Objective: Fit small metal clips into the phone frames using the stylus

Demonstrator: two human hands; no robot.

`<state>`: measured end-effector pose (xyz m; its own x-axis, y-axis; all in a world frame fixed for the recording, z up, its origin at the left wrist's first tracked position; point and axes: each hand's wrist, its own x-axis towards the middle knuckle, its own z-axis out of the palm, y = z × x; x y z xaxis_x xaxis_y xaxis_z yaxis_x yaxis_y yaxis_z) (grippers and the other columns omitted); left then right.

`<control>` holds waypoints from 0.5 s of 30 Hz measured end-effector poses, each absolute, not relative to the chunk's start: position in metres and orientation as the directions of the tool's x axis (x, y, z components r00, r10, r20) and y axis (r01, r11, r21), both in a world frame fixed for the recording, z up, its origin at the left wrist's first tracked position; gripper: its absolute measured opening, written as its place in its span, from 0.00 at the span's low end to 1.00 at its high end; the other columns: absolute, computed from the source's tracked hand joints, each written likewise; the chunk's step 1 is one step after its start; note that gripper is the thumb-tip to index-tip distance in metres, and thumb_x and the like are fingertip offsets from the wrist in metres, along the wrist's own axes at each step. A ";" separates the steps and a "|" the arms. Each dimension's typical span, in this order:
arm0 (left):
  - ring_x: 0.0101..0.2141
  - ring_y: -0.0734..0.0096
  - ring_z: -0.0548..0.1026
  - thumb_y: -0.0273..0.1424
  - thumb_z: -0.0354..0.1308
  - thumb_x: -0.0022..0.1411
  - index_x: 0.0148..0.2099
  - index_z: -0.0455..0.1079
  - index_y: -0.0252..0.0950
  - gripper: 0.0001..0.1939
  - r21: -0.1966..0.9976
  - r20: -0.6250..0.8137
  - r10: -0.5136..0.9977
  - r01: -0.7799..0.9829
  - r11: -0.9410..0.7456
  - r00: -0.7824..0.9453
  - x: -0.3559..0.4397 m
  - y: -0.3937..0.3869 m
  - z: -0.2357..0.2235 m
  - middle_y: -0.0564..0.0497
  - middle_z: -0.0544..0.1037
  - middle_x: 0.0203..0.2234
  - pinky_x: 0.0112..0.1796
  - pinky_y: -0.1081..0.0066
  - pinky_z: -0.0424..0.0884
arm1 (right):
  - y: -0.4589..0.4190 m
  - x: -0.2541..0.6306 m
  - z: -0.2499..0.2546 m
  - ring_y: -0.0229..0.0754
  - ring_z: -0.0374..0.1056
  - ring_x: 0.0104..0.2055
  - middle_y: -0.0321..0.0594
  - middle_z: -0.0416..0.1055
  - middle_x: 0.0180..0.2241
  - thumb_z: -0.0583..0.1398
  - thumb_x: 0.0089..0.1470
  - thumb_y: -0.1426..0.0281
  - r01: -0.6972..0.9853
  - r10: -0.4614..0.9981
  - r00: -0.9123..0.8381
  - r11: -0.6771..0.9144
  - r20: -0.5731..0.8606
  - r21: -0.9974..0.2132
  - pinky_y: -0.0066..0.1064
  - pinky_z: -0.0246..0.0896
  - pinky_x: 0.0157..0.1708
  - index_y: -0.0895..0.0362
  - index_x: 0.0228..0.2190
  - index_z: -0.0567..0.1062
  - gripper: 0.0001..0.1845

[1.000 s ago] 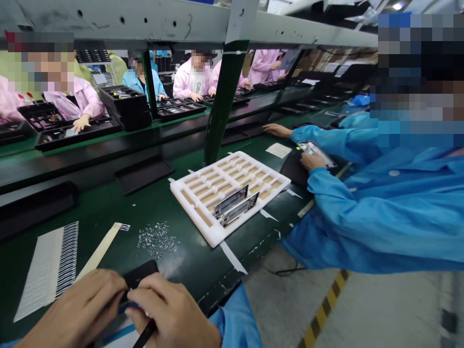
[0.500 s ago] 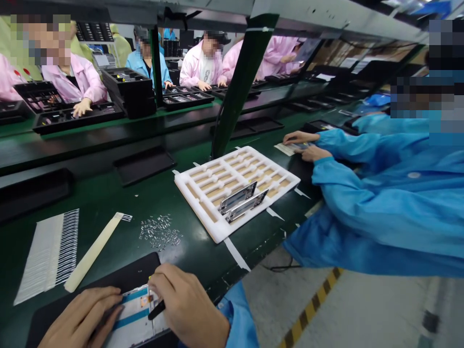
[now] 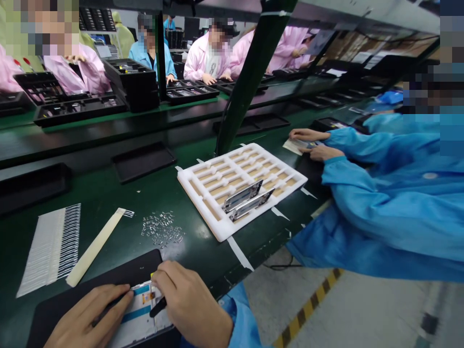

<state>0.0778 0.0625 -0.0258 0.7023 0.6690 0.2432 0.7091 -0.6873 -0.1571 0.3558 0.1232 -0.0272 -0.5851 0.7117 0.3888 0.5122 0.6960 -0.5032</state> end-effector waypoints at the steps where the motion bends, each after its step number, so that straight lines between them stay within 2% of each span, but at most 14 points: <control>1: 0.50 0.59 0.86 0.35 0.47 0.80 0.67 0.75 0.39 0.23 -0.165 0.247 0.643 0.686 -0.709 0.725 0.078 0.065 -0.026 0.46 0.85 0.55 0.48 0.65 0.85 | 0.123 0.356 -0.027 0.47 0.76 0.41 0.44 0.78 0.41 0.50 0.74 0.81 0.519 0.704 -0.590 0.706 0.395 -0.483 0.35 0.73 0.37 0.59 0.44 0.76 0.16; 6: 0.52 0.58 0.84 0.30 0.47 0.80 0.67 0.75 0.39 0.22 -0.113 0.220 0.682 0.713 -0.692 0.697 0.089 0.072 -0.025 0.44 0.85 0.54 0.53 0.61 0.83 | 0.123 0.355 -0.021 0.47 0.74 0.36 0.45 0.79 0.39 0.49 0.76 0.78 0.547 0.660 -0.622 0.751 0.421 -0.369 0.37 0.71 0.34 0.60 0.42 0.78 0.18; 9: 0.51 0.57 0.85 0.31 0.45 0.81 0.67 0.74 0.36 0.23 -0.125 0.238 0.642 0.679 -0.724 0.729 0.093 0.071 -0.026 0.43 0.85 0.53 0.51 0.60 0.84 | 0.120 0.354 -0.016 0.48 0.73 0.33 0.47 0.81 0.38 0.47 0.76 0.78 0.566 0.615 -0.634 0.782 0.469 -0.261 0.38 0.69 0.30 0.63 0.42 0.80 0.22; 15: 0.52 0.55 0.84 0.36 0.43 0.82 0.66 0.74 0.36 0.23 -0.177 0.221 0.674 0.709 -0.683 0.705 0.094 0.067 -0.026 0.43 0.85 0.54 0.51 0.58 0.84 | 0.096 0.348 -0.025 0.50 0.79 0.32 0.51 0.86 0.47 0.46 0.72 0.81 0.695 0.627 -0.610 0.717 0.486 -0.052 0.37 0.71 0.26 0.66 0.51 0.82 0.24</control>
<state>0.0945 0.0673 -0.0255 0.7047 0.6741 0.2214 0.7088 -0.6828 -0.1770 0.3476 0.0965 -0.0249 -0.6097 0.6265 0.4856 0.6951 0.7170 -0.0524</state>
